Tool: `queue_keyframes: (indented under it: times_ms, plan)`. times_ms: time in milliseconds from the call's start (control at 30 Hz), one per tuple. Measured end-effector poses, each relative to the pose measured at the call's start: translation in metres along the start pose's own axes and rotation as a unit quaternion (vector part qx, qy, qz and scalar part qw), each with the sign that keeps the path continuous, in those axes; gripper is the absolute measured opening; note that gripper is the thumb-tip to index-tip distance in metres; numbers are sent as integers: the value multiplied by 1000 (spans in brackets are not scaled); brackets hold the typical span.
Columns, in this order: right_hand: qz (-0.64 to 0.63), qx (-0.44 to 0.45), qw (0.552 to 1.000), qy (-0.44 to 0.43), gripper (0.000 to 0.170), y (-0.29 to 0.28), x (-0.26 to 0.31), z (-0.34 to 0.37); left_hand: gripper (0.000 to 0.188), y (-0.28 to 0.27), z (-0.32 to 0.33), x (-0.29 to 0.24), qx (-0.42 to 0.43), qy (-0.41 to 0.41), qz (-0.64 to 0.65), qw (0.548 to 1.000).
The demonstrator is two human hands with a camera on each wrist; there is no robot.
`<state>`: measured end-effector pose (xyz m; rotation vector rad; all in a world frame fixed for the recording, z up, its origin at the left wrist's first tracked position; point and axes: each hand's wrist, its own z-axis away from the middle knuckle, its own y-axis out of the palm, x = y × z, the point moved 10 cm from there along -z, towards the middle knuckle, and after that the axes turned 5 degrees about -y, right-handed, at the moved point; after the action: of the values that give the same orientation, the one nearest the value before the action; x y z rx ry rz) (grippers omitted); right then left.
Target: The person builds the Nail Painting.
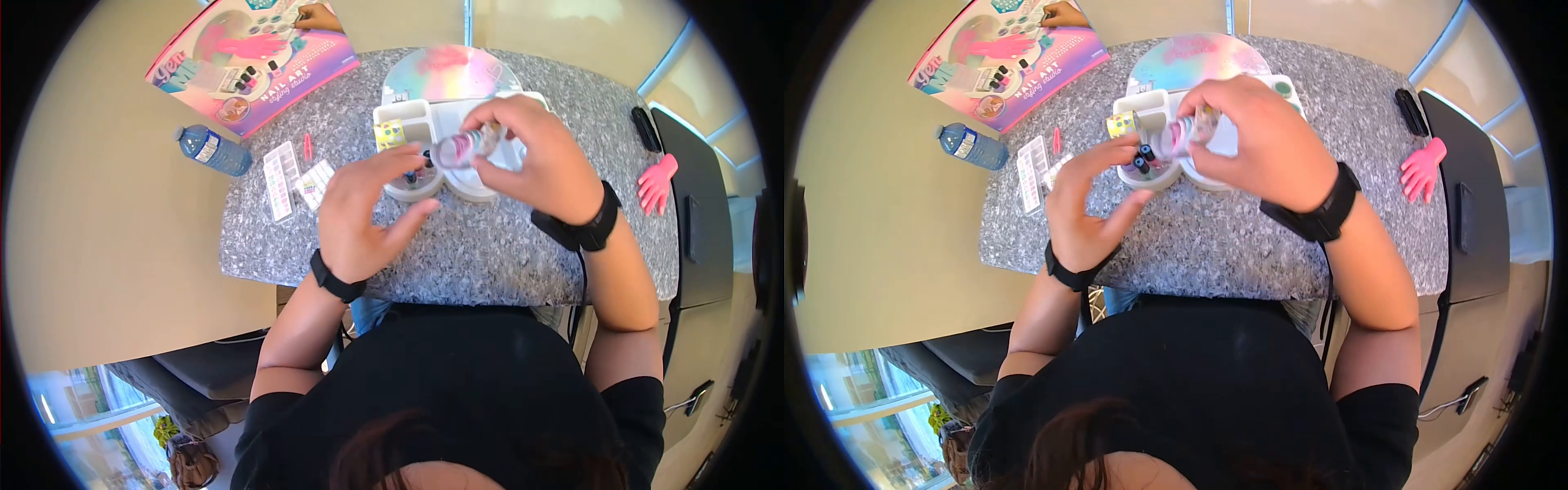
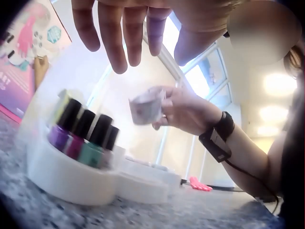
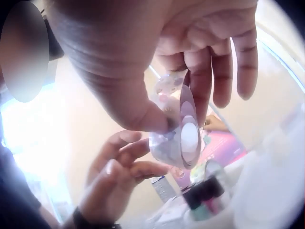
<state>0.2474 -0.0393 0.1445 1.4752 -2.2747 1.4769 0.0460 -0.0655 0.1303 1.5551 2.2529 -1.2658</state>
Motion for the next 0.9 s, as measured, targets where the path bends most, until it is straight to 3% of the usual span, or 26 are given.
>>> queue_keyframes:
  times_ms: [33,100,167,333,500,567,633,700,767,900]
  plan:
    - [58,-12,998,-24,32,-1,-6,-11,36,-7,2,6,-5,1,-2,1000]
    - [47,-2,998,-48,32,5,-25,-32,35,-26,7,29,-33,-26,-28,999]
    - [-26,87,996,6,34,35,-56,-48,34,-42,16,44,-59,-45,-46,996]
    - [26,182,982,34,38,79,-69,-62,25,-73,33,71,-89,-114,-96,985]
    - [106,169,977,-81,45,105,-61,-63,22,-96,49,95,-93,-138,-179,970]
    - [48,206,977,27,49,114,-81,-60,23,-105,52,113,-87,-149,-212,962]
    - [34,198,979,22,51,113,-79,-59,27,-118,62,156,-76,-248,-240,935]
    - [28,173,984,-3,44,106,-73,-59,30,-129,68,190,-72,-265,-253,928]
    - [34,166,985,-14,46,100,-66,-56,32,-136,70,226,-50,-325,-210,921]
    - [-14,186,982,-26,53,94,-47,-42,51,-137,66,273,-1,-361,-221,906]
